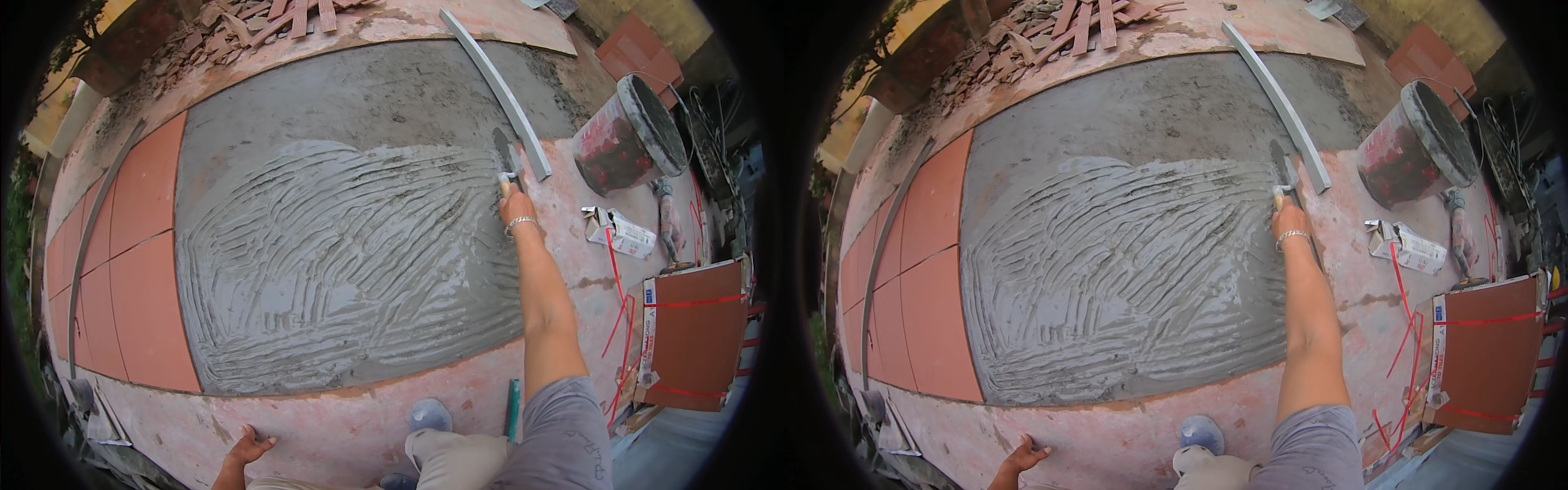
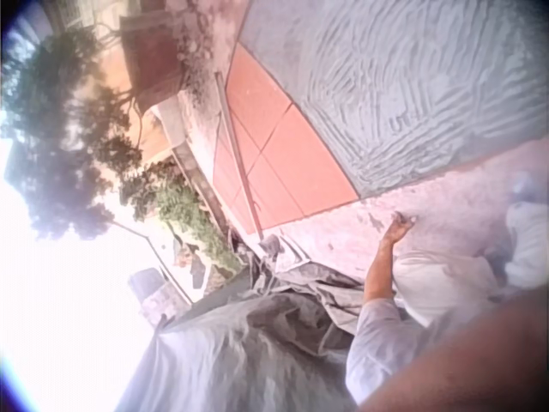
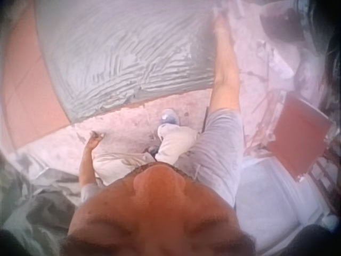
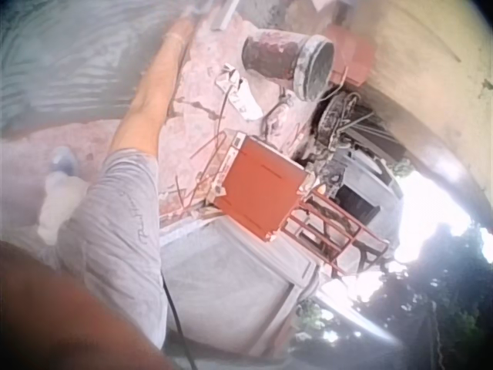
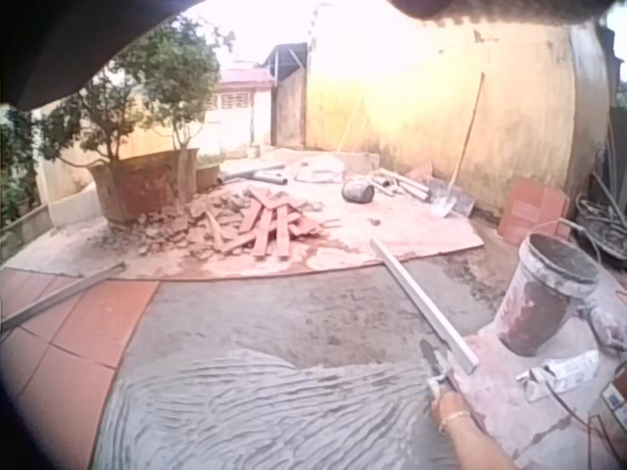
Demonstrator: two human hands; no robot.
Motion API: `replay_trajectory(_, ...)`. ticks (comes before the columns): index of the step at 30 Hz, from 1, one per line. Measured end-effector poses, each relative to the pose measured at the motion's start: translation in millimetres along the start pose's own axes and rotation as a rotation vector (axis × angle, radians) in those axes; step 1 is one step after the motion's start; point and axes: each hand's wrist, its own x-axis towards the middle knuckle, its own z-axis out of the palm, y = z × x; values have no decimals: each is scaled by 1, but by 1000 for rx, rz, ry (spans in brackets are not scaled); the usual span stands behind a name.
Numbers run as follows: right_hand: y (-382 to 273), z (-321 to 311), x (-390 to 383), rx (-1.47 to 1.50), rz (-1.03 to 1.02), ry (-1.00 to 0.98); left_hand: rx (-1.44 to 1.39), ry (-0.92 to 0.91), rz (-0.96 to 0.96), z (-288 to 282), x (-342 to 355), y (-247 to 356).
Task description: The person spreads cement on the floor using a notched trowel, places terracotta tiles, and taps them into place with a rubber mallet. The person retrieves tiles from a nearby stack, aligns them, and continues spreading cement to prepare for additional tiles.
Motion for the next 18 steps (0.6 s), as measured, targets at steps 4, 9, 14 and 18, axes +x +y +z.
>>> replay_trajectory(4, 6, 3, -7, -9, -34, 28, 18, -2, 10, 0, 3, -2)
replay_trajectory(9, 15, 1, -14, 0, -31, 46, 35, 3, -8, 1, 6, -4)
replay_trajectory(14, 35, 1, -37, 8, -60, 7, 9, 10, 9, 1, 1, 0)
replay_trajectory(18, 51, 8, -69, -26, -122, 29, 4, 40, 17, 2, -3, 2)
